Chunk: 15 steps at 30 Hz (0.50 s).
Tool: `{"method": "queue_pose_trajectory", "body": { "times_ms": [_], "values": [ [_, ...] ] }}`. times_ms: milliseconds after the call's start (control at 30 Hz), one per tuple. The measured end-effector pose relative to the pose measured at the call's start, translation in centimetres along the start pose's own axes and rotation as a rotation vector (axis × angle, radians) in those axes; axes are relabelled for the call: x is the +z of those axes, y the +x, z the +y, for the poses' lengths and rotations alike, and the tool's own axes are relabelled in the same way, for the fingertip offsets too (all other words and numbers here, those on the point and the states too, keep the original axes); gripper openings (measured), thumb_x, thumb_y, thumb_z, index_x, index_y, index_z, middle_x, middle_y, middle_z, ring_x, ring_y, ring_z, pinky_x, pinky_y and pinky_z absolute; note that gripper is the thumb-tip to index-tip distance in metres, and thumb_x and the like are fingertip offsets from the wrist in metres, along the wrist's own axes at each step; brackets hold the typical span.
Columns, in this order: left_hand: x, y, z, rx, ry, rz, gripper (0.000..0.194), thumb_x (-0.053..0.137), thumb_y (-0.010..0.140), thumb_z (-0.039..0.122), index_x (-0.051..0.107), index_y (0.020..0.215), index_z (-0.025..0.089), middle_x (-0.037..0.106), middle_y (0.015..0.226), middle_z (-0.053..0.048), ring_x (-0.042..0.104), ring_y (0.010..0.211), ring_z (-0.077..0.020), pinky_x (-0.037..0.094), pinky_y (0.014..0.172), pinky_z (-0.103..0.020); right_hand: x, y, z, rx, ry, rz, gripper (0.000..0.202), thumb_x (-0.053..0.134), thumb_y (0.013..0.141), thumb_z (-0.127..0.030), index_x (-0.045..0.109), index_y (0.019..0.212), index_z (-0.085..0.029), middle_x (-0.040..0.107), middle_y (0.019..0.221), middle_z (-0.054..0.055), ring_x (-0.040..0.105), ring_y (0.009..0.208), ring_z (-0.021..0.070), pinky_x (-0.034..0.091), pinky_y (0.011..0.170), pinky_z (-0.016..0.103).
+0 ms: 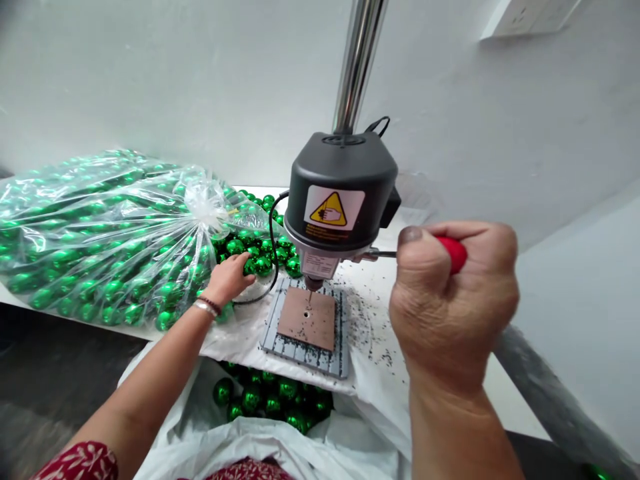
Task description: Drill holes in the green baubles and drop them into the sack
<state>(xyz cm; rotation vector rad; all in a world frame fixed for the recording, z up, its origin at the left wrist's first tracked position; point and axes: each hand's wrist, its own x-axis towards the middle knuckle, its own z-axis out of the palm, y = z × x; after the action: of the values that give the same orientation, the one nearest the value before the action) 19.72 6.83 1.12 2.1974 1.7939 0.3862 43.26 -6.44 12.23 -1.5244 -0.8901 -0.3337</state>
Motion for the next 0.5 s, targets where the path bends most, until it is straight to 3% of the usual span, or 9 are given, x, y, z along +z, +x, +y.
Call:
{"method": "queue_pose_trajectory", "body": {
  "times_ms": [67,133,233,333,500],
  "values": [
    [-0.2,-1.6,0.2,-0.04,-0.475,-0.003,0.058,0.067,0.079,0.035,0.053,0.133,0.023,0.067,0.117,-0.011,0.064,0.099,-0.024,0.048,0.08,-0.033,0.1,-0.1,0.0,0.008,0.011,0.002,0.028,0.056,0.074,-0.045,0.058,0.082,-0.018,0.05,0.063,-0.002,0.048,0.057,0.0093,0.04,0.061,0.028],
    [0.4,-3.5,0.3,-0.157,-1.078,-0.179,0.057,0.065,0.081,0.047,0.052,0.131,0.023,0.068,0.097,-0.005,0.065,0.075,-0.0171,0.045,0.061,-0.026,0.2,-0.1,0.0,0.015,0.02,0.018,0.026,0.056,0.073,-0.043,0.057,0.081,-0.018,0.05,0.063,-0.002,0.048,0.057,0.0093,0.04,0.061,0.028],
    [2.3,-6.0,0.5,-0.318,-1.743,-0.368,0.053,0.074,0.072,0.052,0.056,0.112,0.021,0.065,0.086,-0.002,0.064,0.066,-0.013,0.039,0.052,-0.02,0.4,-0.2,0.0,0.025,0.034,0.028,0.026,0.055,0.073,-0.044,0.057,0.081,-0.019,0.049,0.063,-0.002,0.049,0.059,0.0101,0.042,0.064,0.029],
    [4.0,-7.1,0.8,-0.404,-1.968,-0.435,0.05,0.079,0.069,0.049,0.056,0.104,0.021,0.065,0.084,-0.001,0.065,0.068,-0.0141,0.038,0.051,-0.019,0.5,-0.3,-0.1,0.026,0.069,0.021,0.027,0.055,0.072,-0.044,0.056,0.08,-0.018,0.048,0.062,-0.002,0.05,0.06,0.0103,0.043,0.065,0.03],
    [4.4,-7.5,1.4,-0.321,-1.837,-0.434,0.072,0.084,0.063,0.035,0.051,0.126,0.028,0.065,0.089,0.001,0.064,0.069,-0.0133,0.043,0.057,-0.021,0.5,-0.3,-0.6,0.03,0.121,0.01,0.028,0.056,0.071,-0.045,0.056,0.079,-0.018,0.047,0.063,-0.003,0.049,0.06,0.0093,0.044,0.066,0.03]
  ]
}}
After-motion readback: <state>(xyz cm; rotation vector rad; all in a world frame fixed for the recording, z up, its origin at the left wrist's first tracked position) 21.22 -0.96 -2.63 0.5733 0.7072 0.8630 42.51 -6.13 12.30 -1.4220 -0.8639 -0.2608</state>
